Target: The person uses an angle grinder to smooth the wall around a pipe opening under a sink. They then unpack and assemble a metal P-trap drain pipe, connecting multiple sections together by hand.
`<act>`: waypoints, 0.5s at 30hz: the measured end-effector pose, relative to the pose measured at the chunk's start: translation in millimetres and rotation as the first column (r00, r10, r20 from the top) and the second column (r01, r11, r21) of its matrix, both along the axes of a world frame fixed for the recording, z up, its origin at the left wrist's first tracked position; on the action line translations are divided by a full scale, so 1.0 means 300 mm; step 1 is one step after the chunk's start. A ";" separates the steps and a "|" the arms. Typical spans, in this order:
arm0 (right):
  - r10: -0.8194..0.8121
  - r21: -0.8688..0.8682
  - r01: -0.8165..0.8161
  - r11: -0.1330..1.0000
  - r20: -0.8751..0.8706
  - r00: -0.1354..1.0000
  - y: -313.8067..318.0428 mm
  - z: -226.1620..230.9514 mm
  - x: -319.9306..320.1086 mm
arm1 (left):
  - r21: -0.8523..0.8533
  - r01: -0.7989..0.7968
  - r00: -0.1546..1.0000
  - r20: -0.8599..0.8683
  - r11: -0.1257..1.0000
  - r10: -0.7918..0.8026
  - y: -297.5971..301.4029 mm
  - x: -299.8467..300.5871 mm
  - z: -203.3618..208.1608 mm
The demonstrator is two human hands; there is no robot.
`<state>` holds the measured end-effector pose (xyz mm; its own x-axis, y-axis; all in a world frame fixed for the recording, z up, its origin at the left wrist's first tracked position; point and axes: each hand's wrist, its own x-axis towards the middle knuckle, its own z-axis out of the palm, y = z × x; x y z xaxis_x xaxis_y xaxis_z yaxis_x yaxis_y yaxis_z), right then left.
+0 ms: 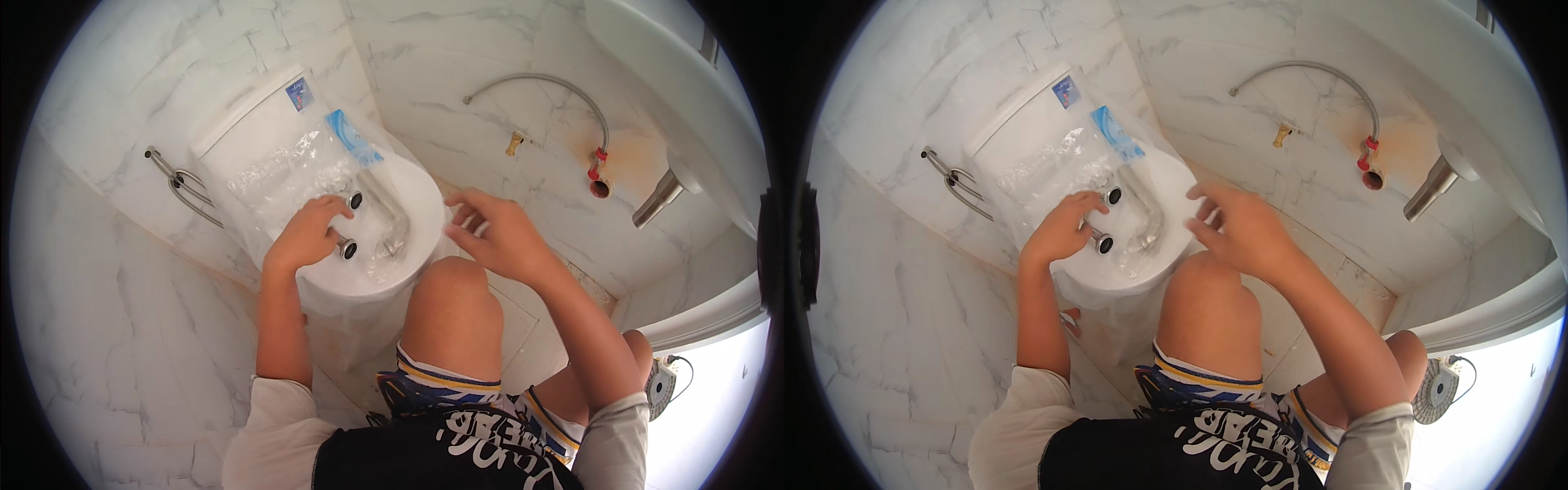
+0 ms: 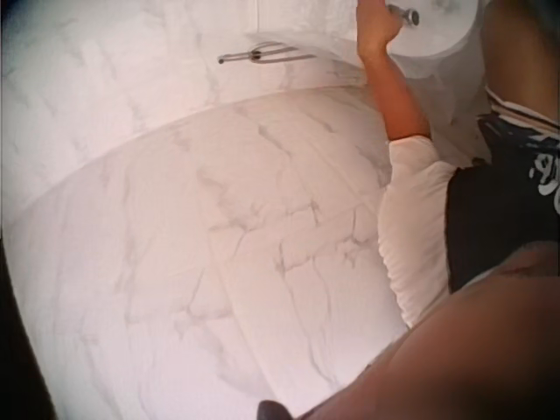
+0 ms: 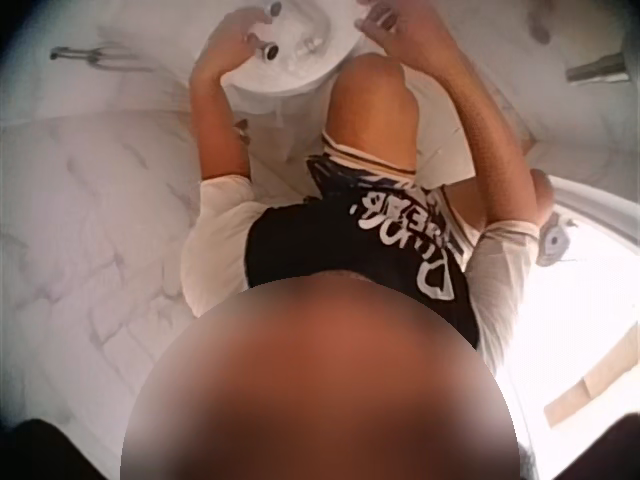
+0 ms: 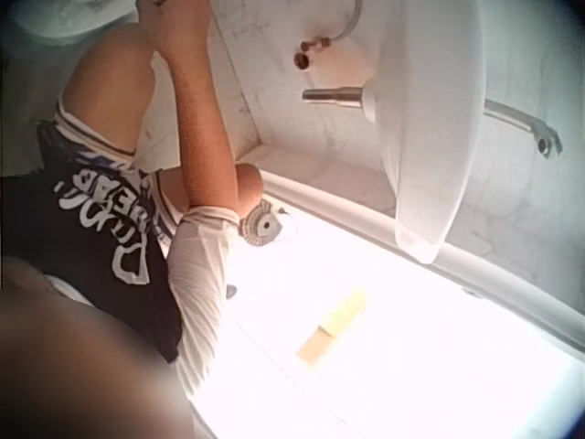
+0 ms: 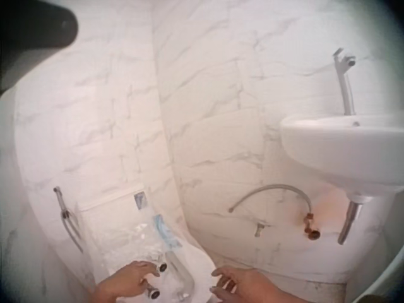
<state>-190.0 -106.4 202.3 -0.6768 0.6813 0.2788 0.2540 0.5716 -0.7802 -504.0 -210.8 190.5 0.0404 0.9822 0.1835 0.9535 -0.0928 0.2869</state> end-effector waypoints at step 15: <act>-0.143 -0.339 0.235 0.911 0.275 0.951 0.100 -0.163 -0.228 | 0.001 -0.373 0.841 0.422 0.928 0.338 0.291 -0.068 -0.083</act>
<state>-258.5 -76.5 153.4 -0.5395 0.8254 -0.1664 0.5335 0.1822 -0.8259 -524.5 -123.6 165.7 -0.4039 0.8961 0.1841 0.7245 0.1905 0.6625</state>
